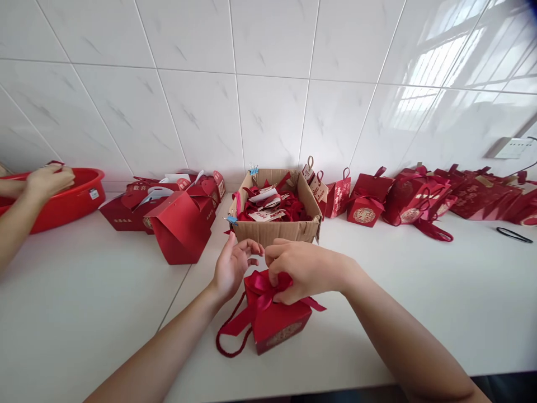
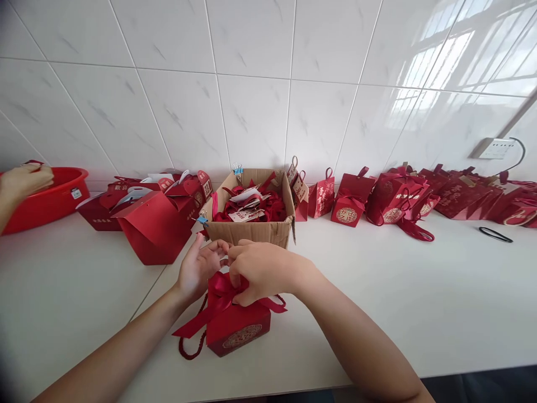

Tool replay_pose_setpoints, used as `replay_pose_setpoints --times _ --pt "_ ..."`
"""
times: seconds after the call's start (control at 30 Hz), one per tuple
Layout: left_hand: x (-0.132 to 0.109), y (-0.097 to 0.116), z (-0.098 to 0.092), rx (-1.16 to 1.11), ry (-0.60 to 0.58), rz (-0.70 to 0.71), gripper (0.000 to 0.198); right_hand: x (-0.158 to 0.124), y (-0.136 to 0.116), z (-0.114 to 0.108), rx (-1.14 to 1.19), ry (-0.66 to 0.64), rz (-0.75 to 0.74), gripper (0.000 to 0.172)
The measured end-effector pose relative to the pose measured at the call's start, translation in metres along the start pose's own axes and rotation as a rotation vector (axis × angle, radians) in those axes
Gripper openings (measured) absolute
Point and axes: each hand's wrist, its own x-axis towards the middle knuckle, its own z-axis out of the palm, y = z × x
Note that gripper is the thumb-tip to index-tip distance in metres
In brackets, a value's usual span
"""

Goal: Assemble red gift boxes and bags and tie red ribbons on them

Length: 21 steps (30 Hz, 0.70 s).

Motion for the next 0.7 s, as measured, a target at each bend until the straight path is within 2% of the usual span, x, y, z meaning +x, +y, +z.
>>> replay_pose_setpoints --times 0.13,0.27,0.37,0.5,0.7 --pt "0.001 0.000 0.000 0.015 0.023 -0.003 0.059 -0.005 0.007 -0.004 0.029 -0.007 -0.019 0.010" --pt "0.002 0.000 0.000 0.042 0.033 -0.023 0.059 -0.014 0.012 -0.012 0.060 -0.028 0.065 0.009" --pt "0.002 0.000 -0.001 0.053 0.052 -0.034 0.060 -0.029 0.012 -0.024 0.055 0.000 0.173 0.010" --pt "0.001 0.000 -0.001 0.066 0.059 -0.041 0.060 -0.055 0.012 -0.043 0.035 0.114 0.328 0.014" --pt "0.001 0.000 0.001 0.089 0.057 -0.052 0.059 -0.092 0.035 -0.057 0.019 0.166 0.637 0.013"
